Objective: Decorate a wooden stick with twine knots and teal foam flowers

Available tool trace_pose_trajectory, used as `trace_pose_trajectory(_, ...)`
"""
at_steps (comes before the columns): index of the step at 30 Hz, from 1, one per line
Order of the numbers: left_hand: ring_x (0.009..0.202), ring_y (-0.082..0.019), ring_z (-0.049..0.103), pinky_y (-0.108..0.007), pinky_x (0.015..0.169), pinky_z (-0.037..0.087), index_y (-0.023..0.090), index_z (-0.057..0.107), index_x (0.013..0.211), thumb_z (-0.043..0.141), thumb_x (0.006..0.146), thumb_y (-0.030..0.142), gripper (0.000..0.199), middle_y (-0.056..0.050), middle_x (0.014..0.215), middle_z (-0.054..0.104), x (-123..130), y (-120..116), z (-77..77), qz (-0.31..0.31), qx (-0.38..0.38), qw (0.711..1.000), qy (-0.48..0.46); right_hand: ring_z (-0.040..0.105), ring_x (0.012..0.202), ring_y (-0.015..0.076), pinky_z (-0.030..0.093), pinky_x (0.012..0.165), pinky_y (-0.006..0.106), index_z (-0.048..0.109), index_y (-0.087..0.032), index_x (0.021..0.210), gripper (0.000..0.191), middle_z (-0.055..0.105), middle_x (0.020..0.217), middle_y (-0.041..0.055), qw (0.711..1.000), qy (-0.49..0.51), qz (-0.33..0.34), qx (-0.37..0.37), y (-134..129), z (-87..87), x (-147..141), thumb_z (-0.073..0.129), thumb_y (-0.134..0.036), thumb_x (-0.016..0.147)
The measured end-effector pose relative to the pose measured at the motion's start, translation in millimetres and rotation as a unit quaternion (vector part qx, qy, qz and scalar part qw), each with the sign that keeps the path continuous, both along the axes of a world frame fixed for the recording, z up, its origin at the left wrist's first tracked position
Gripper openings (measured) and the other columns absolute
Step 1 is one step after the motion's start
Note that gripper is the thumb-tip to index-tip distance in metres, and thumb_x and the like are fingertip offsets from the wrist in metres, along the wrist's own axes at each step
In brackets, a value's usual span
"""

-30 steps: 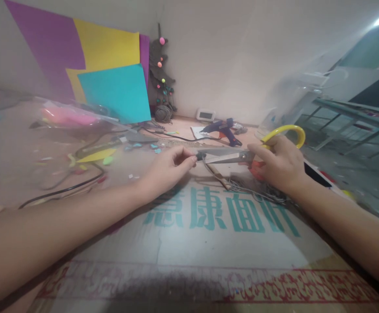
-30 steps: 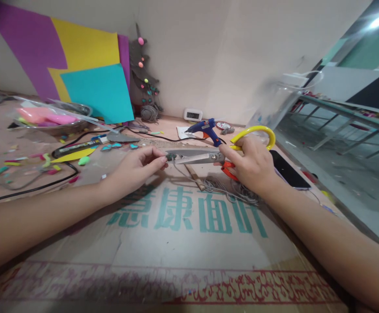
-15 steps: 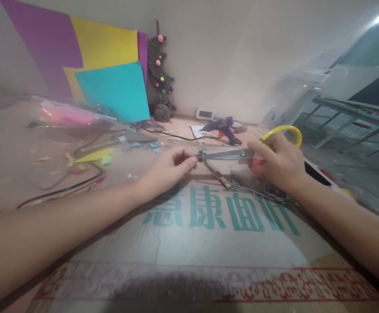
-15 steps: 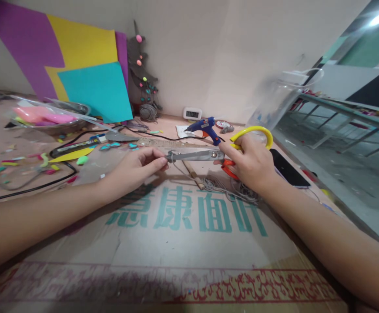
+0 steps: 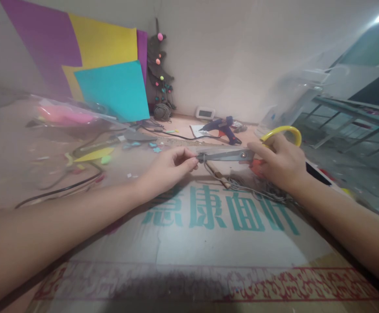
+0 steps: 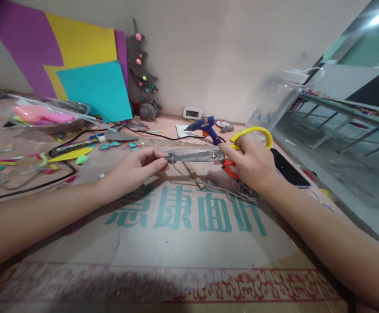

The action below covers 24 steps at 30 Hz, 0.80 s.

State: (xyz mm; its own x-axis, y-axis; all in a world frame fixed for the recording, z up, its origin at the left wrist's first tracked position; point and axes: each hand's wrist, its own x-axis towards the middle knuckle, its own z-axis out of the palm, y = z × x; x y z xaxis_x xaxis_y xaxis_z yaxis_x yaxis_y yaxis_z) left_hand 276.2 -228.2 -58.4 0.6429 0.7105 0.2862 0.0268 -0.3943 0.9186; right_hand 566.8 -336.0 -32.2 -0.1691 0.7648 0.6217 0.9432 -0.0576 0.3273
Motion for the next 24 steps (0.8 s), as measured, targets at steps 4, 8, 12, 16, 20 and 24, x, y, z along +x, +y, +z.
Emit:
trace_pose_trajectory(4,0.071,-0.014,0.06,-0.027,0.063,0.044,0.019,0.061,0.081,0.061,0.09,0.033,0.016,-0.002,0.08,0.067,-1.4,0.3,-0.3,-0.004,0.005,1.0,0.003,0.041,0.06,0.0173,0.018,0.052,0.03,0.076,-0.026,0.104,0.033,0.057,0.08,0.0089,1.0,0.005,0.007,0.01,0.0,2.0,-2.5,0.048,-0.031,0.088)
trace_pose_trajectory(8,0.072,-0.014,0.06,-0.027,0.066,0.044,0.019,0.062,0.083,0.061,0.091,0.033,0.017,-0.002,0.082,0.068,-2.1,0.8,-1.3,-0.01,0.011,1.0,-0.003,0.041,0.059,0.0174,0.021,0.052,0.03,0.077,-0.027,0.105,0.034,0.058,0.077,0.0089,1.0,-0.03,0.004,-0.003,-0.7,3.0,-1.0,0.047,-0.031,0.09)
trace_pose_trajectory(12,0.073,-0.014,0.061,-0.027,0.066,0.044,0.018,0.062,0.082,0.061,0.091,0.034,0.018,-0.002,0.083,0.068,-1.5,1.3,-2.1,-0.011,0.01,1.0,-0.005,0.044,0.06,0.0186,0.021,0.052,0.031,0.076,-0.028,0.108,0.033,0.058,0.072,0.0075,0.997,-0.068,0.039,0.008,-1.3,2.4,3.1,0.048,-0.03,0.091)
trace_pose_trajectory(16,0.073,-0.014,0.06,-0.027,0.065,0.044,0.019,0.061,0.082,0.061,0.09,0.033,0.017,-0.002,0.082,0.068,-1.3,1.1,-1.3,-0.012,0.01,1.0,-0.002,0.046,0.063,0.0196,0.022,0.052,0.031,0.075,-0.027,0.111,0.032,0.059,0.074,0.0082,0.996,-0.088,0.032,0.008,-0.1,1.7,4.0,0.048,-0.031,0.093)
trace_pose_trajectory(20,0.074,-0.015,0.061,-0.028,0.065,0.045,0.019,0.061,0.082,0.06,0.09,0.033,0.017,-0.002,0.081,0.067,-1.2,0.6,-0.1,-0.003,0.007,1.0,0.004,0.049,0.067,0.0213,0.026,0.054,0.031,0.074,-0.023,0.113,0.035,0.061,0.083,0.0115,0.994,-0.1,0.036,0.035,2.3,1.5,2.0,0.054,-0.043,0.092)
trace_pose_trajectory(24,0.077,-0.015,0.063,-0.028,0.069,0.046,0.019,0.06,0.082,0.06,0.091,0.034,0.018,-0.002,0.083,0.068,-1.3,1.5,-0.7,0.003,0.012,1.0,0.002,0.049,0.066,0.0216,0.029,0.056,0.033,0.074,-0.026,0.112,0.033,0.059,0.079,0.0094,0.996,-0.079,0.032,0.022,2.2,0.8,2.6,0.052,-0.041,0.092)
